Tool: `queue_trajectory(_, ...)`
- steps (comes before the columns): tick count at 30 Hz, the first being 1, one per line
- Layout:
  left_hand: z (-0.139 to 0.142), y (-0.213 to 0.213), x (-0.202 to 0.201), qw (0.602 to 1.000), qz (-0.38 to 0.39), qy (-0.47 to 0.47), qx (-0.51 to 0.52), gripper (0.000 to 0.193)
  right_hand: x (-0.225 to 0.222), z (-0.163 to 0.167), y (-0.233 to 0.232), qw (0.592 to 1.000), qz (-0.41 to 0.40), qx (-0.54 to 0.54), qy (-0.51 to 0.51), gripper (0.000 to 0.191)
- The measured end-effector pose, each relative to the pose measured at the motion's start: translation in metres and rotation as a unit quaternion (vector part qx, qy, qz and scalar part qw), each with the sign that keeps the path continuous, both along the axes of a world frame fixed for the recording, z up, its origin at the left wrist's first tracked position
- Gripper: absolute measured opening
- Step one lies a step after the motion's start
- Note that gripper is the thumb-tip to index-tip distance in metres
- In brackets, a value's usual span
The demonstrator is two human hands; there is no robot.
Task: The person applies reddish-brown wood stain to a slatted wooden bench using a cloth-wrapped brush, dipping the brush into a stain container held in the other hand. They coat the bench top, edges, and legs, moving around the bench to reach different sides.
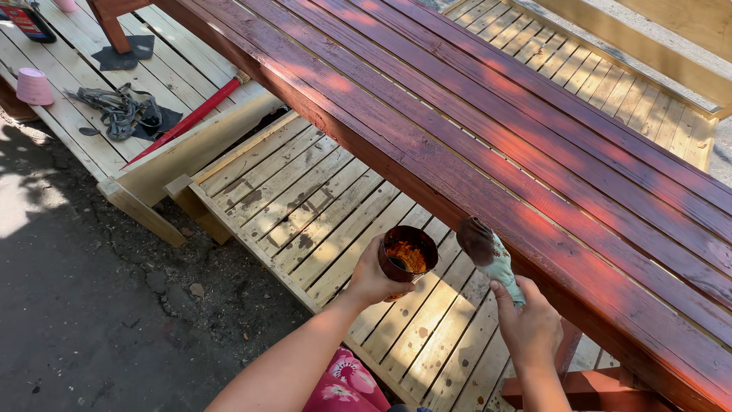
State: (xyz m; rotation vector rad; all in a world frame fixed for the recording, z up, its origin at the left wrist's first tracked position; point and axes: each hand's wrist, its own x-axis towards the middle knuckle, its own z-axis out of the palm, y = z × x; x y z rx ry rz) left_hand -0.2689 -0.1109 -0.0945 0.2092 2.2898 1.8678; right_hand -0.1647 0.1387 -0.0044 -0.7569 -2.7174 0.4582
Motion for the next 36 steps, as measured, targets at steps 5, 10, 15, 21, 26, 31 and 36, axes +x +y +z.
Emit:
queue_trajectory(5, 0.001, -0.012, -0.013, 0.997, -0.013, 0.006, 0.073, 0.105, -0.015, -0.004, -0.010, 0.999, 0.029, 0.034, 0.014, 0.051)
queue_trajectory(10, 0.009, -0.022, -0.036, 0.999, -0.018, -0.026, 0.002, 0.108, -0.028, -0.002, -0.029, 1.000, 0.006, 0.015, -0.019, 0.051)
queue_trajectory(15, 0.014, -0.030, -0.059, 0.999, -0.033, -0.036, 0.013, 0.104, -0.040, 0.006, -0.049, 0.998, -0.028, -0.025, -0.048, 0.053)
queue_trajectory(21, 0.014, -0.048, -0.093, 0.987, -0.071, -0.060, 0.129, 0.105, -0.065, 0.009, -0.077, 1.000, -0.004, 0.000, -0.008, 0.053)
queue_trajectory(26, 0.009, -0.069, -0.127, 0.990, -0.075, -0.098, 0.071, 0.106, -0.088, 0.002, -0.105, 0.999, -0.024, -0.026, -0.026, 0.053)
queue_trajectory(31, -0.004, -0.086, -0.155, 0.987, -0.099, -0.008, 0.124, 0.109, -0.107, -0.006, -0.126, 0.999, -0.025, -0.020, -0.008, 0.053)
queue_trajectory(36, -0.018, -0.092, -0.171, 0.983, -0.100, -0.023, 0.151, 0.110, -0.125, -0.013, -0.143, 0.999, -0.027, -0.018, -0.037, 0.055)
